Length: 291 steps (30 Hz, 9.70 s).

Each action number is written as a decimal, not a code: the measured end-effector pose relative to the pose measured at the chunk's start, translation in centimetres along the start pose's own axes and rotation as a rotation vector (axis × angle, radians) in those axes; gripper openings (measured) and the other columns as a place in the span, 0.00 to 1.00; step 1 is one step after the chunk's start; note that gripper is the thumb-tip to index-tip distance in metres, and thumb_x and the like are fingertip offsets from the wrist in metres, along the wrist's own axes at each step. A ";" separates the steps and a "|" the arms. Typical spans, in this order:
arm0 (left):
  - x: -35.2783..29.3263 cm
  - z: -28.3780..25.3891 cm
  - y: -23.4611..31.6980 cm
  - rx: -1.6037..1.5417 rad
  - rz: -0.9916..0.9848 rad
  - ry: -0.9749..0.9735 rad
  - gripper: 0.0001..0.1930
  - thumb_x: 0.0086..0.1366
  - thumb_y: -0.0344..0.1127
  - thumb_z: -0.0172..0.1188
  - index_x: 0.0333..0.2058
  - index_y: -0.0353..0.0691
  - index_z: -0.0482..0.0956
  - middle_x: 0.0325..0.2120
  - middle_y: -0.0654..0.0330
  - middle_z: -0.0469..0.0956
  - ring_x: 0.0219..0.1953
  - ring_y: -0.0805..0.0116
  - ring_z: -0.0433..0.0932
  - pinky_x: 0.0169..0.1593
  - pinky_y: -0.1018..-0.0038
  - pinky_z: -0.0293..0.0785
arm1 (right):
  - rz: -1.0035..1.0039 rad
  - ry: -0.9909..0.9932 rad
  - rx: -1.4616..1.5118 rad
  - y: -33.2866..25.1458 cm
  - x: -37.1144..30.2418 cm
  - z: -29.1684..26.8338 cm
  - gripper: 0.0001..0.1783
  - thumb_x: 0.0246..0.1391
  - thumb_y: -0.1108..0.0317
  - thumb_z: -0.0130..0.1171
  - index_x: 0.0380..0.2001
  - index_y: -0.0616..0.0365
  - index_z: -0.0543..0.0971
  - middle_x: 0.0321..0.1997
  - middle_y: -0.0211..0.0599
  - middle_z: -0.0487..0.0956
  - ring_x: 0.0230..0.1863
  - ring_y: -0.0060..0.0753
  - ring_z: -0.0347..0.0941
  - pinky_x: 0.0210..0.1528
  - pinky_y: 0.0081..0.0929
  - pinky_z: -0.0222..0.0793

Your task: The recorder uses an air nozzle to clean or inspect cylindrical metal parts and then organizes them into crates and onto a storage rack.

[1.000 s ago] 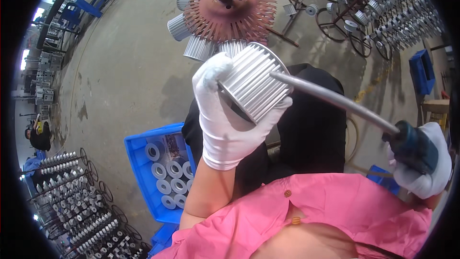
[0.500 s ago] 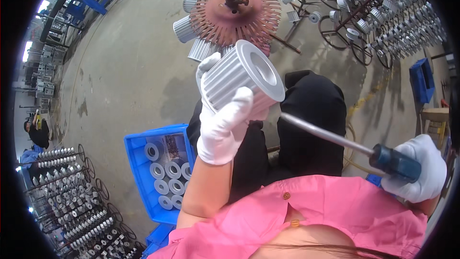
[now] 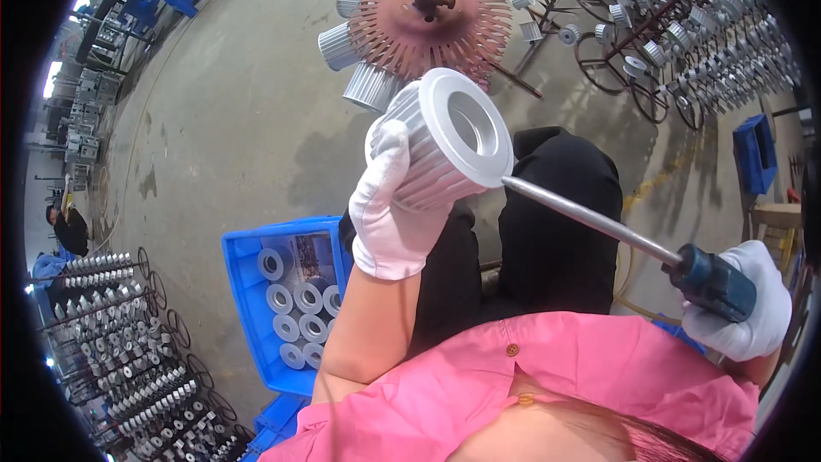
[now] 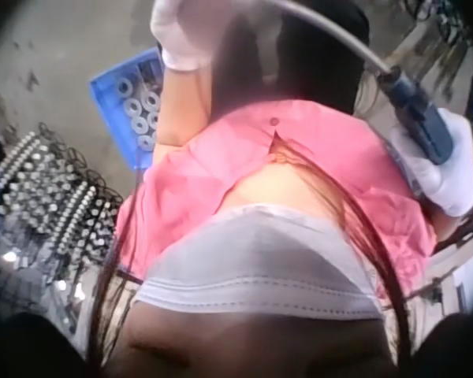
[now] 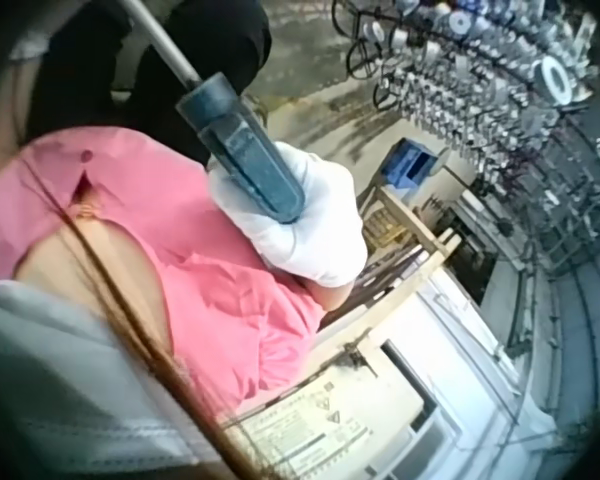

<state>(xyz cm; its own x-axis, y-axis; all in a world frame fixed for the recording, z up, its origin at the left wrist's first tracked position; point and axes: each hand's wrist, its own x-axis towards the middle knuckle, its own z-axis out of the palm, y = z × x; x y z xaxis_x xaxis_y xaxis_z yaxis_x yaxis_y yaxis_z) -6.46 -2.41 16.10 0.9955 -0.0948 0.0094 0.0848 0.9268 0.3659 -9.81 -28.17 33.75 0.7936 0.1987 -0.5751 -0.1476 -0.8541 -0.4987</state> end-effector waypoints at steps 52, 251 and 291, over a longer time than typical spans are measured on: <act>0.0 0.9 -2.0 1.574 0.937 -0.029 0.36 0.38 0.31 0.70 0.45 0.39 0.58 0.41 0.51 0.63 0.45 0.56 0.66 0.48 0.66 0.64 | -0.105 -0.065 -0.307 0.5 -1.3 -1.1 0.09 0.33 0.65 0.56 0.18 0.60 0.73 0.10 0.37 0.66 0.12 0.40 0.64 0.18 0.23 0.60; -0.6 0.1 1.3 -0.232 -0.332 -0.193 0.41 0.37 0.44 0.61 0.51 0.29 0.59 0.46 0.43 0.65 0.48 0.49 0.68 0.50 0.57 0.67 | -0.101 0.173 0.174 2.1 1.3 0.1 0.11 0.25 0.71 0.56 0.20 0.63 0.74 0.13 0.36 0.71 0.12 0.30 0.67 0.20 0.20 0.62; 0.1 1.3 -0.6 0.343 -0.248 0.159 0.37 0.36 0.29 0.52 0.53 0.32 0.58 0.45 0.43 0.66 0.47 0.46 0.69 0.50 0.55 0.67 | 0.113 -0.028 0.001 -1.2 0.5 -2.5 0.15 0.28 0.59 0.62 0.15 0.59 0.73 0.08 0.31 0.64 0.10 0.25 0.58 0.17 0.21 0.56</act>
<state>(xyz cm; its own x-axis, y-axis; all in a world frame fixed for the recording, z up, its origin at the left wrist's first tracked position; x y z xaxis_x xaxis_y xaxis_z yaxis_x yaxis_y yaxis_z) -6.49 -3.40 17.08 0.9434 -0.2173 -0.2507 0.3293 0.7065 0.6265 -7.75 -28.26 35.75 0.7550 0.1150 -0.6456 -0.2354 -0.8714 -0.4304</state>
